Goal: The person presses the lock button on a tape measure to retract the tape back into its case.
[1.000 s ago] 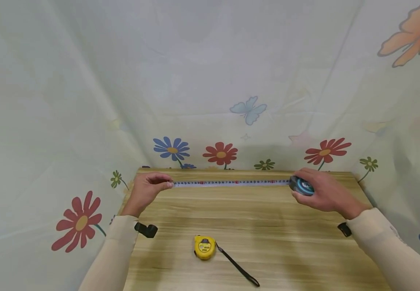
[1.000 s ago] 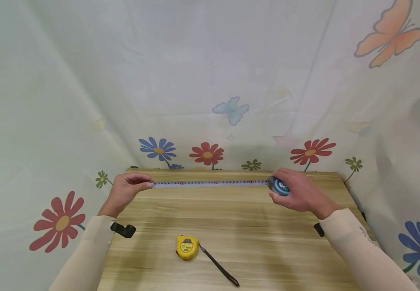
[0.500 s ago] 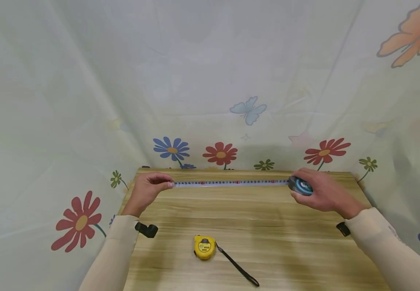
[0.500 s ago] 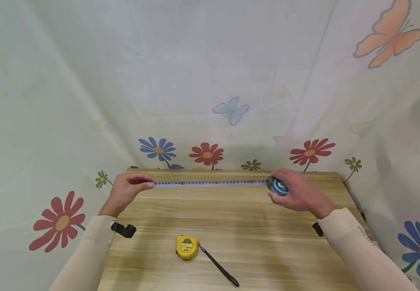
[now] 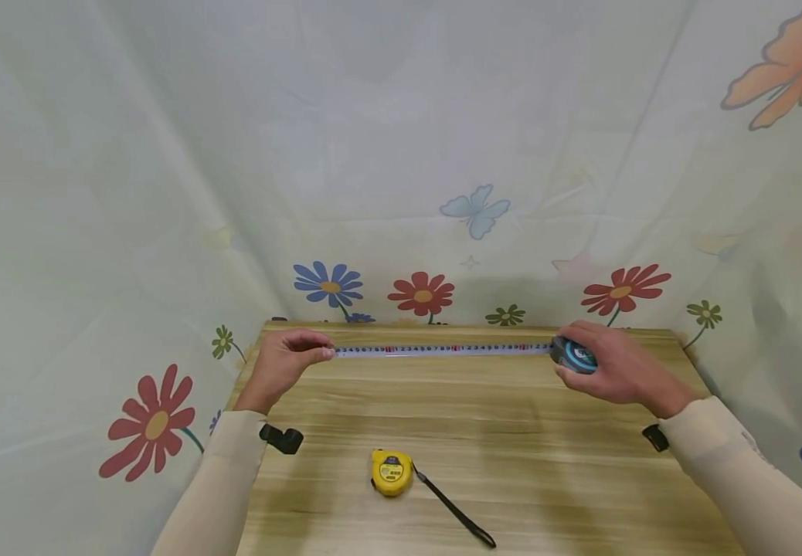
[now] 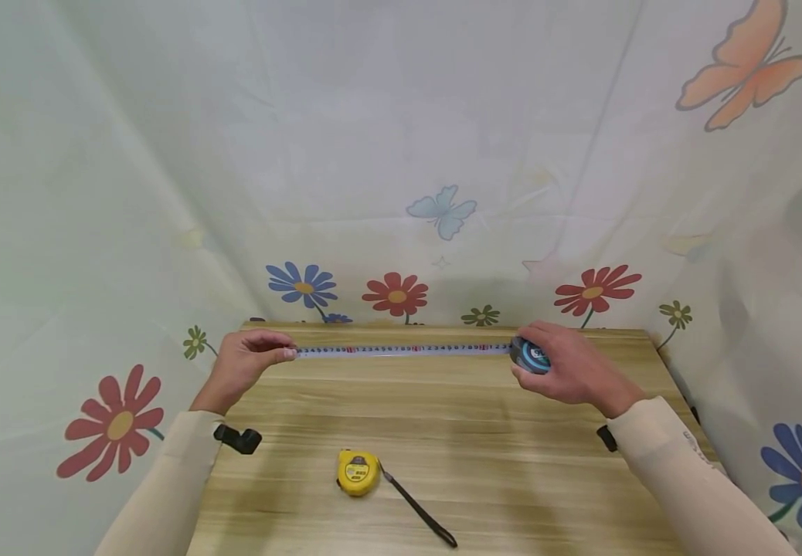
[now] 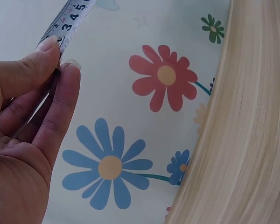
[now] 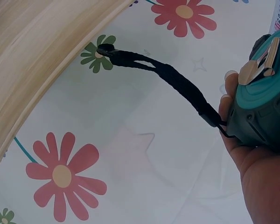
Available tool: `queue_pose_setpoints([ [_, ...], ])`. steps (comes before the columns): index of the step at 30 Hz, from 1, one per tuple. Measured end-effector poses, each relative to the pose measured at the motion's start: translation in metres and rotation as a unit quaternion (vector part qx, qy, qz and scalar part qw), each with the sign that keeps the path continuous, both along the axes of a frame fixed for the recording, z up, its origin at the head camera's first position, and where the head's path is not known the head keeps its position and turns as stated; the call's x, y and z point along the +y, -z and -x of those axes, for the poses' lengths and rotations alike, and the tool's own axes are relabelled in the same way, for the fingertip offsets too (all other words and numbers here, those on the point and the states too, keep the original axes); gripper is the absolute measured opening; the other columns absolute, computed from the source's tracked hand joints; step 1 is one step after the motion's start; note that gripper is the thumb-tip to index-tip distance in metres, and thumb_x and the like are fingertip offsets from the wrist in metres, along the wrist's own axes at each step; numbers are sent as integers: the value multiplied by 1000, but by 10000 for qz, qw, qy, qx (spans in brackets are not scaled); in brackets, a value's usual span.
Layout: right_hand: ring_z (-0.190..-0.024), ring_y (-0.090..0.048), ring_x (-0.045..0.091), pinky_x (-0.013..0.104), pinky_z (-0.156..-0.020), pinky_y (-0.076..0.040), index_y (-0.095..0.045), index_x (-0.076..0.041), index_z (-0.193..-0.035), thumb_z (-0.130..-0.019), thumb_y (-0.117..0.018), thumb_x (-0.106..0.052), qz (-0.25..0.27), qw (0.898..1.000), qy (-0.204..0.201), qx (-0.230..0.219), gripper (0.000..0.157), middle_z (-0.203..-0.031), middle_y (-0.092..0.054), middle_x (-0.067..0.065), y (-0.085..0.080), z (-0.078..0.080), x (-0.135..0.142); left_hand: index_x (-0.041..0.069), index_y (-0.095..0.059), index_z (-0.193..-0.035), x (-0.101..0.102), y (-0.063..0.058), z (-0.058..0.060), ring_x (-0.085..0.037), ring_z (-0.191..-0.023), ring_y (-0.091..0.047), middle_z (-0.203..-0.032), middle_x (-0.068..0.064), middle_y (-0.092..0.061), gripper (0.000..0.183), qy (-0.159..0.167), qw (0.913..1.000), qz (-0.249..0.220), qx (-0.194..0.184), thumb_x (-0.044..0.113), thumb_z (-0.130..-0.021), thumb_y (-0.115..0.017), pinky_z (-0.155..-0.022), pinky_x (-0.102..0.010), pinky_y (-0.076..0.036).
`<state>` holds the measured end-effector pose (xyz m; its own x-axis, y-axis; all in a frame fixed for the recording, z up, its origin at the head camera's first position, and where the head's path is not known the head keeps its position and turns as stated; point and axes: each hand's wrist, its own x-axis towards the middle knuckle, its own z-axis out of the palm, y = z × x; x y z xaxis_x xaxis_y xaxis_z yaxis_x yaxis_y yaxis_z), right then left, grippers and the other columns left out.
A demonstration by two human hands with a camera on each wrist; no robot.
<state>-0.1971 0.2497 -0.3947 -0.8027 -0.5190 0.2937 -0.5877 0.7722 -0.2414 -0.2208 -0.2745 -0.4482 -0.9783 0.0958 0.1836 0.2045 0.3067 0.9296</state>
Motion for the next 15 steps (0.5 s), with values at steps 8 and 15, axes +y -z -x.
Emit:
queue_pose_setpoints([
  [8, -84, -58, 9, 27, -70, -53, -68, -11, -116, -86, -82, -27, 71, 10000, -58, 33, 36, -100, -67, -2, 0, 0, 0, 3, -78, -105, 1, 0, 1, -12, -89, -76, -96, 6, -79, 22, 68, 9999, -6, 76, 16, -89, -84, -85, -36, -64],
  [15, -85, -59, 10, 29, -71, -54, -68, -11, -117, -86, -81, -28, 9, 10000, 36, -30, 37, -102, -67, -1, 0, 0, 0, 3, -79, -106, 2, -1, 0, -11, -90, -75, -97, 6, -79, 22, 59, 10000, 44, 36, 16, -89, -84, -84, -33, -63],
])
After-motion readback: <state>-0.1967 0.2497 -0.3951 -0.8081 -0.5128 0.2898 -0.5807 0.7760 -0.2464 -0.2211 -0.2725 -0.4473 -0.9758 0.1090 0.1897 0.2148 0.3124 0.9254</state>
